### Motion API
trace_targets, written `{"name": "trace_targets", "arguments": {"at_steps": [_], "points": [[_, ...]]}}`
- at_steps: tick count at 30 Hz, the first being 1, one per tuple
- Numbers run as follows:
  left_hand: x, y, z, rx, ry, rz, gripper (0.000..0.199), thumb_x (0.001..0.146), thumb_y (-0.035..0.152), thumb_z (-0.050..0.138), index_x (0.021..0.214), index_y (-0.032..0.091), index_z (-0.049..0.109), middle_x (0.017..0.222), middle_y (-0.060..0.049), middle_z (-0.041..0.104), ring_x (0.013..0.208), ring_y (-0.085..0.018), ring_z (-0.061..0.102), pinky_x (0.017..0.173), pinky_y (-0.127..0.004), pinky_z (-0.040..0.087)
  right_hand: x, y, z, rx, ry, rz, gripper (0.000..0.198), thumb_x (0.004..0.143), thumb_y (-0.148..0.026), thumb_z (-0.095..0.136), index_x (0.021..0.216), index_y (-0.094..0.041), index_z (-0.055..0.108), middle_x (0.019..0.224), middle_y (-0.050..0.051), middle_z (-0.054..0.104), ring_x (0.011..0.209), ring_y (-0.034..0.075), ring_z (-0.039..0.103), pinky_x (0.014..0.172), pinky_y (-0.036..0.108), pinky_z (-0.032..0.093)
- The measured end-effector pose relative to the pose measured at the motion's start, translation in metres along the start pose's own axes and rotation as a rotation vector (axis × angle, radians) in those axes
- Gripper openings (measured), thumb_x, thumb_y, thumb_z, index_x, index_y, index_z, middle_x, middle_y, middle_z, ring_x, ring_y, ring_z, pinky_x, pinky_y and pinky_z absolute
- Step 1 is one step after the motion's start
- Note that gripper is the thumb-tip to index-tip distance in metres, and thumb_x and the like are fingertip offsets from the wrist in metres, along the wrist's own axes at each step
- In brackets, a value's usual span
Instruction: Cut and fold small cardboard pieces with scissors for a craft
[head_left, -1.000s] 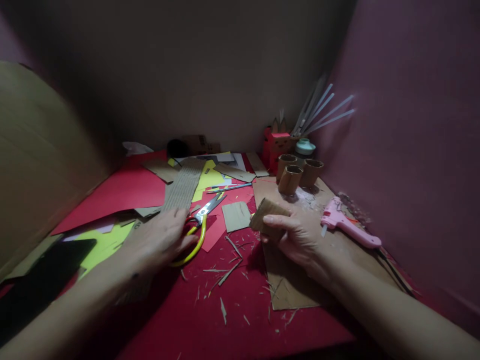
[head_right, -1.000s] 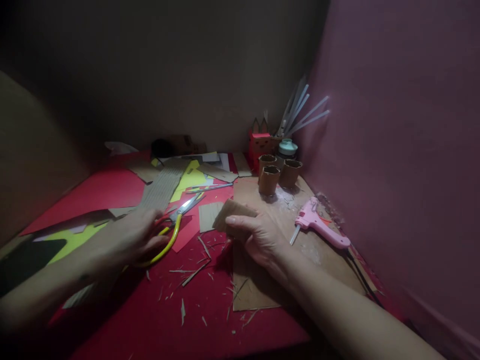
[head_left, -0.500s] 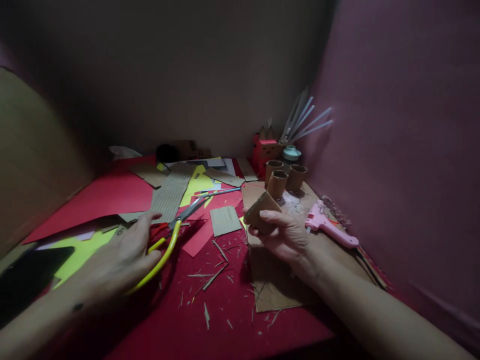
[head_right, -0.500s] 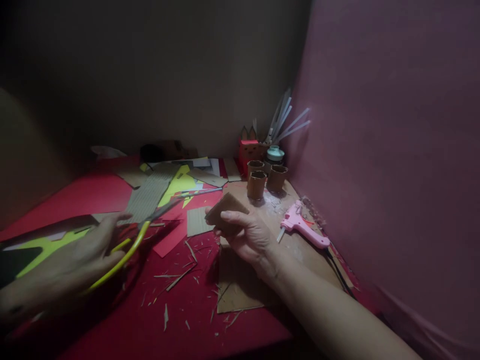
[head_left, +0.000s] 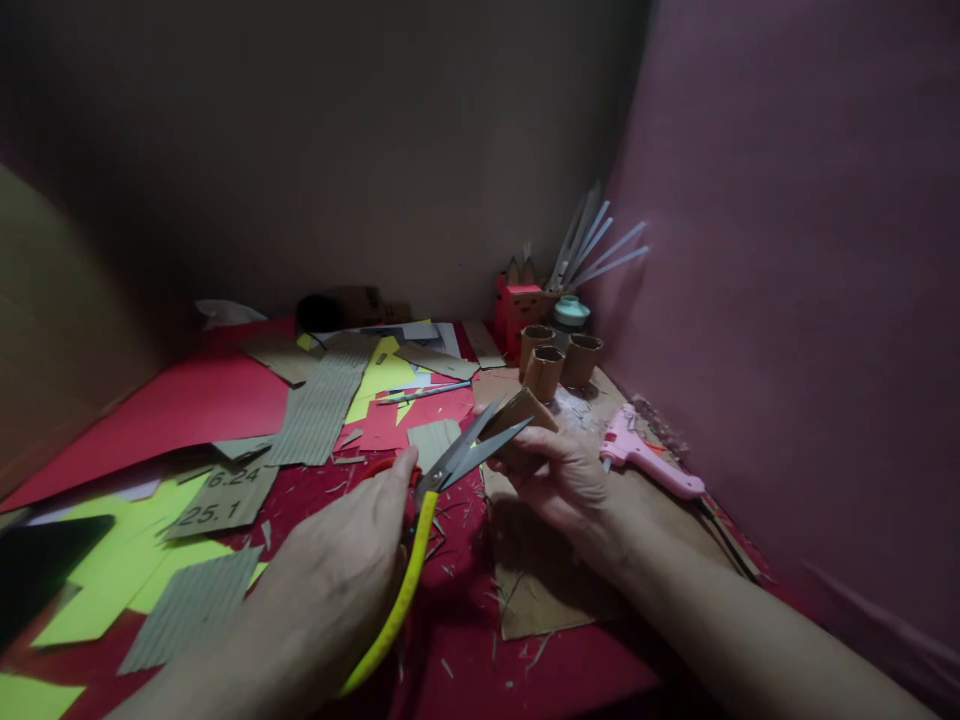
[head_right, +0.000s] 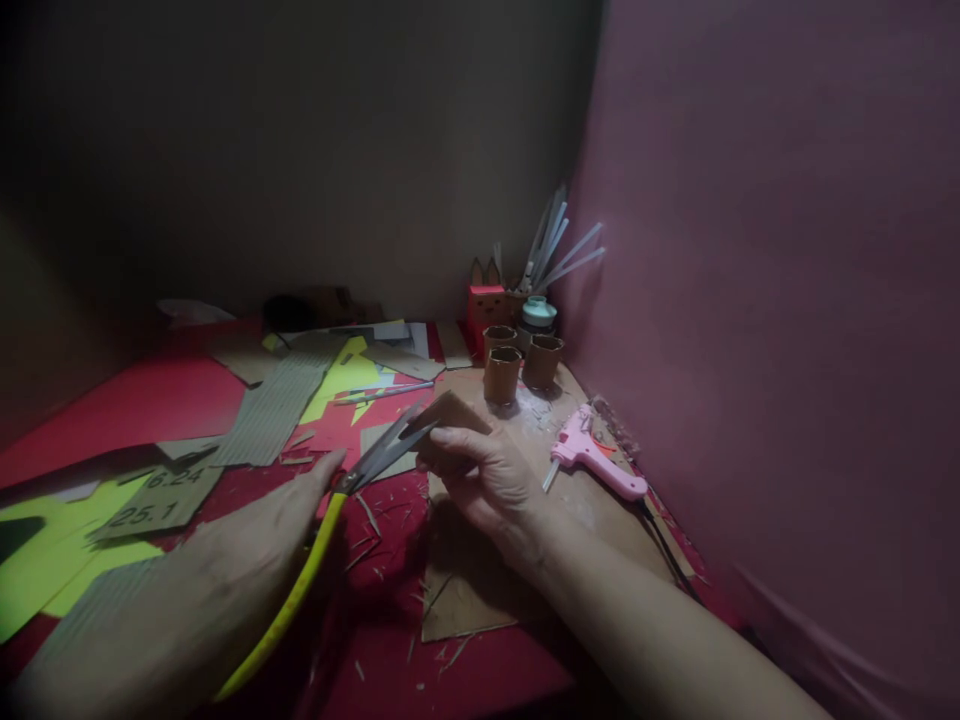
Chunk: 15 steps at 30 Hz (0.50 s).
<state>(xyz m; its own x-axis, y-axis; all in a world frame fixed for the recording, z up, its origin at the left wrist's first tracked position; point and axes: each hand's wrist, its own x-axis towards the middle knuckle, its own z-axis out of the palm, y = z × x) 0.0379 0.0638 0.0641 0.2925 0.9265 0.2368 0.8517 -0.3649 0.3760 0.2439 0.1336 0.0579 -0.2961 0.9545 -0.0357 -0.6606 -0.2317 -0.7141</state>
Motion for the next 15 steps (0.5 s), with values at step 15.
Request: {"name": "trace_targets", "arguments": {"at_steps": [15], "points": [[0.004, -0.002, 0.017, 0.139, -0.009, -0.001, 0.069, 0.07, 0.024, 0.049, 0.138, 0.013, 0.042, 0.091, -0.017, 0.066, 0.075, -0.035, 0.063, 0.058, -0.043, 0.051, 0.001, 0.006, -0.001, -0.027, 0.0, -0.007, 0.016, 0.059, -0.013, 0.074, 0.071, -0.022, 0.069, 0.071, -0.002, 0.068, 0.059, 0.013, 0.056, 0.062, 0.03, 0.044]]}}
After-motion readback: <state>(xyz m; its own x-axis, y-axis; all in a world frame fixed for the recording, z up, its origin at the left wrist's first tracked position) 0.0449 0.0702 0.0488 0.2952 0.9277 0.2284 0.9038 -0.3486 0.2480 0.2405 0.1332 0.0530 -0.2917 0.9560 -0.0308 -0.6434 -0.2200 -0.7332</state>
